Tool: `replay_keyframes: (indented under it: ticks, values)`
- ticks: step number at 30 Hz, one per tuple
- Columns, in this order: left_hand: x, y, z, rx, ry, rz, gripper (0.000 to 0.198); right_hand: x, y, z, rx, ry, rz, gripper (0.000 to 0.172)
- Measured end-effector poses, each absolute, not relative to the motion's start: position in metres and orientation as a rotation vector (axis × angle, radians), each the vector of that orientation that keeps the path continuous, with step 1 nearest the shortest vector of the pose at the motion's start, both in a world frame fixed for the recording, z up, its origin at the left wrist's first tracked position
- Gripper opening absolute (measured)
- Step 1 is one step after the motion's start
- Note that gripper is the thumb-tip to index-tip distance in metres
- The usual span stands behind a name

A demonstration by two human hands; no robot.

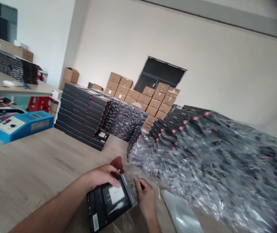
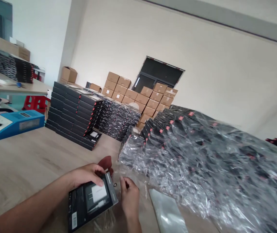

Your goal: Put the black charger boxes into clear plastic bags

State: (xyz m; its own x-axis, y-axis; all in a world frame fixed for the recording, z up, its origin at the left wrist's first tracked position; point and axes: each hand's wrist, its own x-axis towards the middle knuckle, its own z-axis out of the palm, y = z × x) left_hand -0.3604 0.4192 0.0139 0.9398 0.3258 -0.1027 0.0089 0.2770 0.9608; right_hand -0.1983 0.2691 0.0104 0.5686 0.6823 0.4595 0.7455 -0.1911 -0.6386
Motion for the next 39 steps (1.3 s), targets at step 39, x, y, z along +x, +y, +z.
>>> replay_keyframes:
  ticks: [39]
  values:
    - [-0.344,0.402,0.009,1.519,0.237,0.548,0.047,-0.220,0.273,0.024,-1.689,-0.904,0.128,0.038]
